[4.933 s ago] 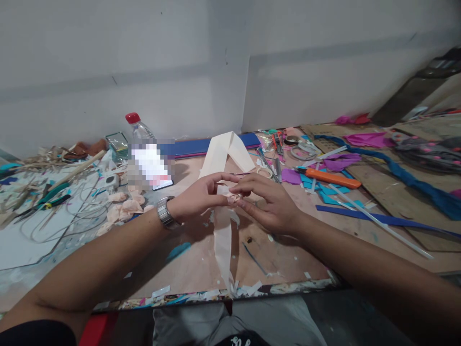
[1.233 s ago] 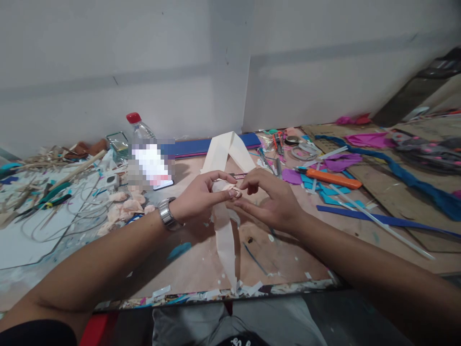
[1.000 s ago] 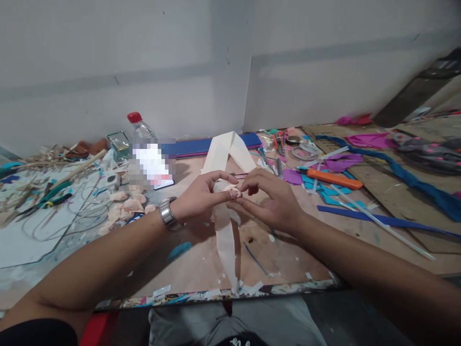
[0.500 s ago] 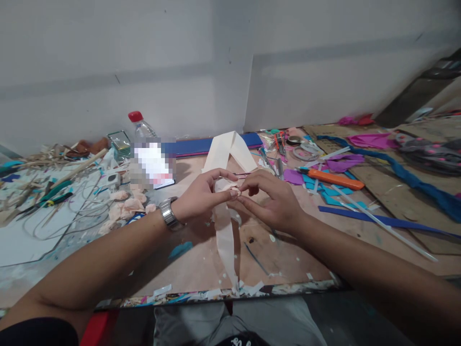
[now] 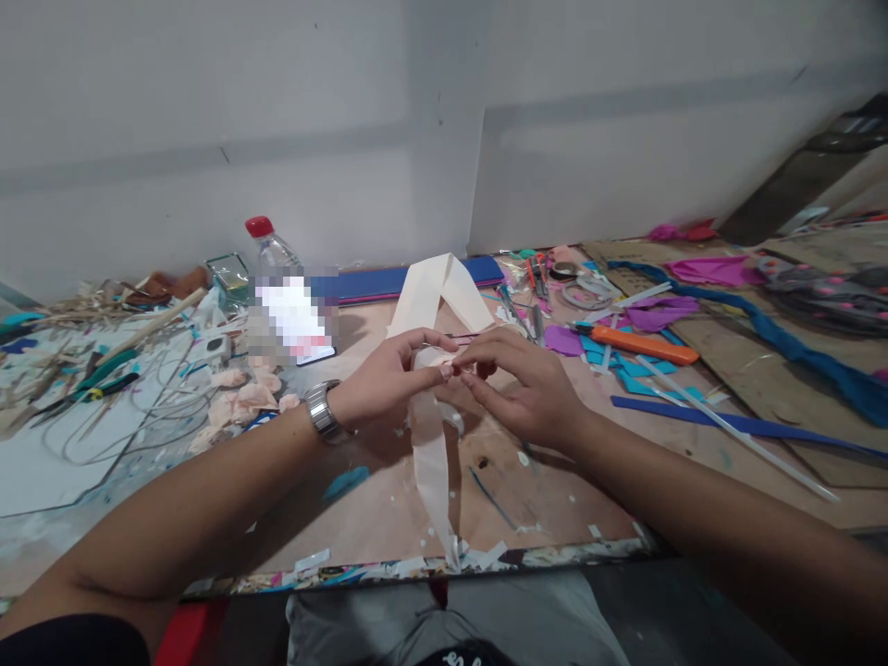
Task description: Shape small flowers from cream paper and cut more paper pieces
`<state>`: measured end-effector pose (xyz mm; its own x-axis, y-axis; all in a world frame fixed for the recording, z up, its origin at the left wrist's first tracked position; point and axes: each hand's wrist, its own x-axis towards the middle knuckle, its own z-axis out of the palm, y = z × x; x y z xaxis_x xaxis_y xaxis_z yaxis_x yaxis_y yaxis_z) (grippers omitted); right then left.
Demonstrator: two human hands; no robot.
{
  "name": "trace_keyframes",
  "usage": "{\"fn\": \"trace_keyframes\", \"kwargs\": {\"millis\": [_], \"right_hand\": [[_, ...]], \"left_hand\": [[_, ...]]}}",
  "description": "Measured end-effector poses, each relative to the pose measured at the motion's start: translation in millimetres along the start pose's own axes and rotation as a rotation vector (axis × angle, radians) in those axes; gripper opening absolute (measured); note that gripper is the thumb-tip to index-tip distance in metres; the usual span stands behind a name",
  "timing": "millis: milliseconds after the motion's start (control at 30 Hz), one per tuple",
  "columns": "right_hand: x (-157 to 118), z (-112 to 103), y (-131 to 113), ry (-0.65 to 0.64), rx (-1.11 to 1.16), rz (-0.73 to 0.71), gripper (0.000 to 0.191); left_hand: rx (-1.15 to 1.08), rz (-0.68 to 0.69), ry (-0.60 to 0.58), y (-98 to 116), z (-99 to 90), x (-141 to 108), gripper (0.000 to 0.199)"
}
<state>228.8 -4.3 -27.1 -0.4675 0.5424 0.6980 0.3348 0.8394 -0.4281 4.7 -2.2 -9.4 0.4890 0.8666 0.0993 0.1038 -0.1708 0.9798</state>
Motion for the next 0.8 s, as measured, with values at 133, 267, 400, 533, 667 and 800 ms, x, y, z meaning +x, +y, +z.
{"fn": "trace_keyframes", "kwargs": {"millis": [133,267,400,533,667,800], "right_hand": [[0.8,-3.1,0.7,0.031,-0.019,0.002,0.018],[0.2,-4.8,2.2,0.029,0.0,0.006,0.022],[-2.6,-2.9,0.5,0.015,-0.002,0.042,0.023],[-4.4,-0.9,-1.1,0.013,0.023,0.024,0.021],[-2.7,-1.1,-0.3,0.015,0.037,-0.01,0.024],[0.8,-3.2,0.1,0.049,0.042,-0.016,0.005]], "left_hand": [[-0.053,-0.039,0.057,3.7,0.7,-0.7,0.033],[0.054,-0.004,0.073,4.2,0.5,-1.3,0.03],[0.096,0.055,0.011,-0.7,0.6,-1.5,0.032],[0.107,0.058,0.043,-3.8,1.4,-1.1,0.032],[0.131,0.078,0.013,-1.6,1.7,-0.8,0.025],[0.102,0.068,-0.017,-1.2,1.0,-0.7,0.026]]}}
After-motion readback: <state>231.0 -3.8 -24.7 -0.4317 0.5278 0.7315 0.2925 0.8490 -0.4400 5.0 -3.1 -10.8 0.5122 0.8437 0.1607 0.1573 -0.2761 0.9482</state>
